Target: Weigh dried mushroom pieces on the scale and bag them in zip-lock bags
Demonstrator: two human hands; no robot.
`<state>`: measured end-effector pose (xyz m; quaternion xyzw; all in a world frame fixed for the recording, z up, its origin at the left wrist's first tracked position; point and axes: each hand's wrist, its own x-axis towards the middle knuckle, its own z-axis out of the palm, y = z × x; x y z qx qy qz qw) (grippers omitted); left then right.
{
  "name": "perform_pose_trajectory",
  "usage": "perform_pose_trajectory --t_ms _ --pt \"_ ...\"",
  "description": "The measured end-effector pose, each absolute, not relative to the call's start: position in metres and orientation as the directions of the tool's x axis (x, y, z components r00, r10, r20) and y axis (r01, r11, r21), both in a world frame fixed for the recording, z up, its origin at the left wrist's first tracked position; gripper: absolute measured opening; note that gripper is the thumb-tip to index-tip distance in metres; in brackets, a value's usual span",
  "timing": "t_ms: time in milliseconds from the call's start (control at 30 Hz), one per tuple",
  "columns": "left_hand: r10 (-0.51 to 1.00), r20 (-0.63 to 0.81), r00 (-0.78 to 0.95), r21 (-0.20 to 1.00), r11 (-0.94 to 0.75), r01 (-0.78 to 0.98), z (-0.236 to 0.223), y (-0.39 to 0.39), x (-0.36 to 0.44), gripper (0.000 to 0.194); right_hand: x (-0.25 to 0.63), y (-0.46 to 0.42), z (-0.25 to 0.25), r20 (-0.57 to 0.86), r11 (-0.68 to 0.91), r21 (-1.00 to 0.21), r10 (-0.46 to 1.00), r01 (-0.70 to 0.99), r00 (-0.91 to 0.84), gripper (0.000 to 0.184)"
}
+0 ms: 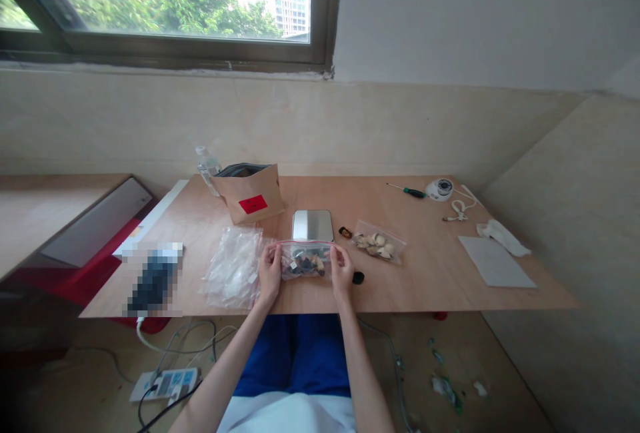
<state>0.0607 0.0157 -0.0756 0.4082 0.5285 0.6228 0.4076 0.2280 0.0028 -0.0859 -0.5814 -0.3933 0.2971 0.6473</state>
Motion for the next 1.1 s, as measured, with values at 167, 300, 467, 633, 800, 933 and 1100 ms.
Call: perform_pose_trajectory --t_ms 167,300,467,633,800,933,1100 --pt "0.946 0.12 -0.302 0.991 -0.132 -0.02 -0.073 0.015 0.06 0.029 0.23 0.003 -0.088 0.197 0.187 -0.98 0.828 0.072 0.525 0.033" --pt "0.948 0.133 -0.29 0.991 -0.137 0.009 -0.072 0.014 0.061 0.028 0.231 0.004 -0.089 0.214 0.193 -0.976 0.814 0.097 0.54 0.032" --pt "0.945 0.118 -0.305 0.993 -0.118 0.02 -0.071 0.013 0.062 0.029 0.232 0.004 -0.092 0.225 0.193 -0.974 0.816 0.118 0.532 0.032" --pt "0.944 0.114 -0.309 0.993 -0.114 0.018 -0.07 0.012 0.062 0.028 0.232 0.004 -0.09 0.224 0.185 -0.975 0.811 0.126 0.541 0.033" --pt "0.958 0.112 -0.263 0.993 -0.115 0.006 -0.068 0.012 0.062 0.028 0.229 0.002 -0.086 0.166 0.166 -0.985 0.841 0.047 0.515 0.034" --pt "0.965 0.125 -0.231 0.992 -0.125 0.012 -0.065 0.011 0.062 0.024 0.229 0.003 -0.087 0.143 0.149 -0.988 0.85 0.029 0.506 0.034" --pt "0.969 0.125 -0.215 0.992 -0.129 -0.005 -0.065 0.011 0.063 0.025 0.231 0.005 -0.09 0.18 0.167 -0.983 0.827 0.072 0.533 0.033"
